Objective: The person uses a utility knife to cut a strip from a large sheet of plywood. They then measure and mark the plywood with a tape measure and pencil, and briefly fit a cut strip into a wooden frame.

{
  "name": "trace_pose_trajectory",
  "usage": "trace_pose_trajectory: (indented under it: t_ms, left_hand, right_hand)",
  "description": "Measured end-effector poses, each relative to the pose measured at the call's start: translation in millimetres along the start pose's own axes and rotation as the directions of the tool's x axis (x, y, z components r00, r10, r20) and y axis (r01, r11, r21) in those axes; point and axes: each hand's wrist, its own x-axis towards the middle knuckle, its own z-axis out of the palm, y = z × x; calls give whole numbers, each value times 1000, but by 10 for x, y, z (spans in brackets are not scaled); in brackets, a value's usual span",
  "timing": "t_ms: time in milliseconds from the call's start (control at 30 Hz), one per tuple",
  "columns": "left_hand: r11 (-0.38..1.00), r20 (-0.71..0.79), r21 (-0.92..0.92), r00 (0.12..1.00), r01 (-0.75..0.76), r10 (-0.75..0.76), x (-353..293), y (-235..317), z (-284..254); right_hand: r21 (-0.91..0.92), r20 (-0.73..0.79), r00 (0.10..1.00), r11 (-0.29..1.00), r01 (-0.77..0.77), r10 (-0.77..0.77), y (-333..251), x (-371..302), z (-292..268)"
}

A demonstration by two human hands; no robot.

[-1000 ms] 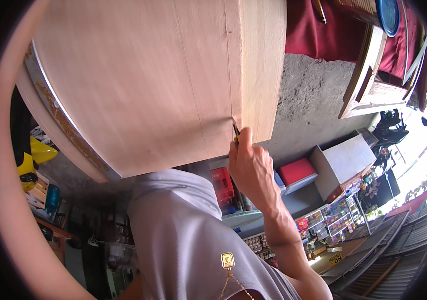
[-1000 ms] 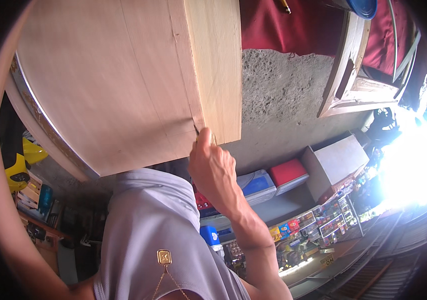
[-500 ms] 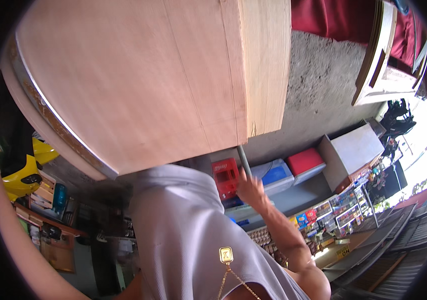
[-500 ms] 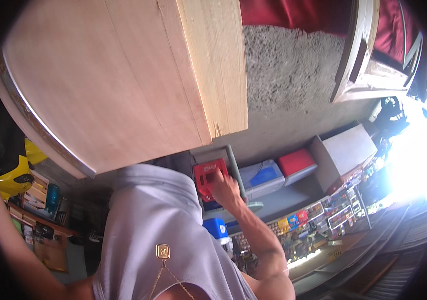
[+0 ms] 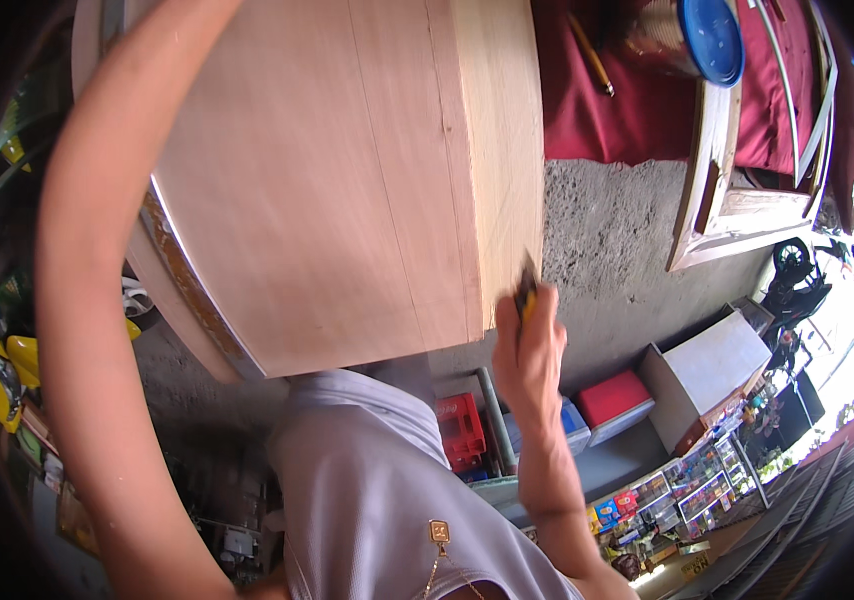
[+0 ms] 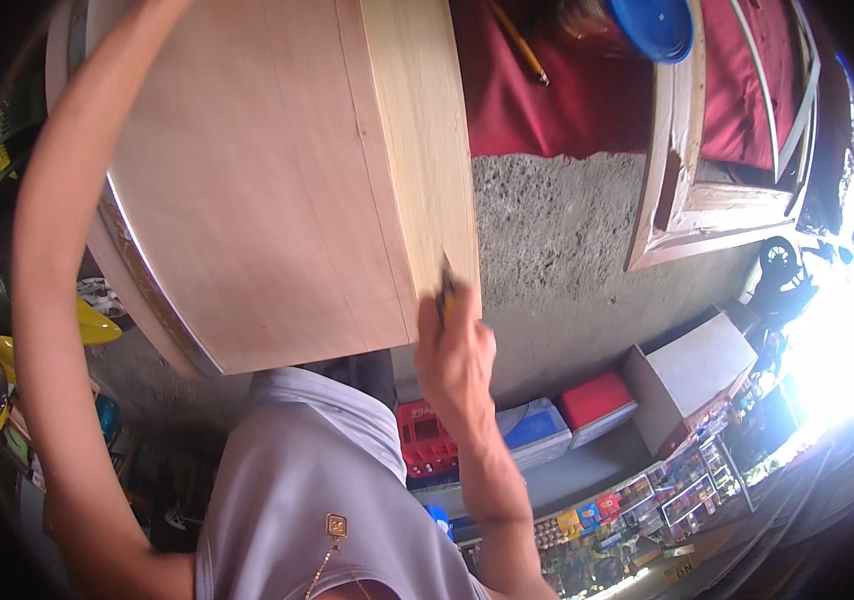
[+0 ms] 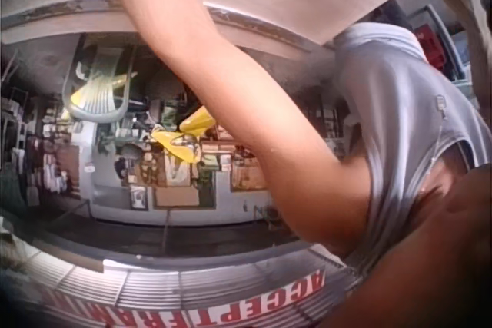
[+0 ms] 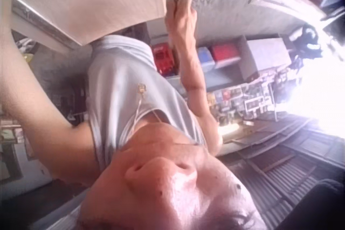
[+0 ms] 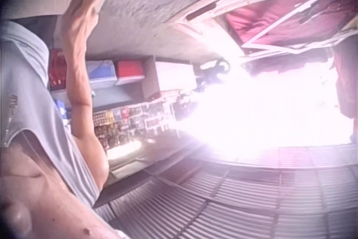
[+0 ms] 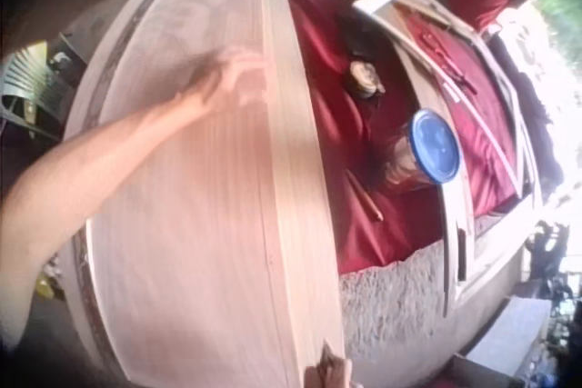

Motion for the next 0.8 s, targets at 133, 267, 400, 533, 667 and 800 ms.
trace_pose_trajectory:
  t_ms: [133, 267, 400, 533, 667, 800]
  left_hand:
    - [1000, 71, -6, 997, 6, -5, -207, 247, -107]
    - [997, 180, 10, 980, 81, -82, -212, 345, -191]
    - [997, 133, -8, 988, 76, -74, -231, 381, -198]
    - [997, 103, -35, 993, 66, -62, -239, 370, -193]
    - [995, 106, -54, 992, 79, -73, -229, 387, -210]
    - [994, 110, -64, 991, 88, -81, -233, 398, -218]
  right_hand:
    - [-22, -30, 957, 958, 287, -287, -668, 1154, 93]
    - [-136, -38, 909, 903, 407, -416, -1190, 1846, 177]
    - [-168, -8, 942, 929, 329, -335, -1448, 2070, 208]
    - [-168, 11, 950, 936, 310, -313, -1515, 2159, 211]
    - [-178, 35, 945, 929, 326, -325, -1567, 2223, 201]
    - [-198, 60, 959, 938, 283, -276, -1634, 2263, 192]
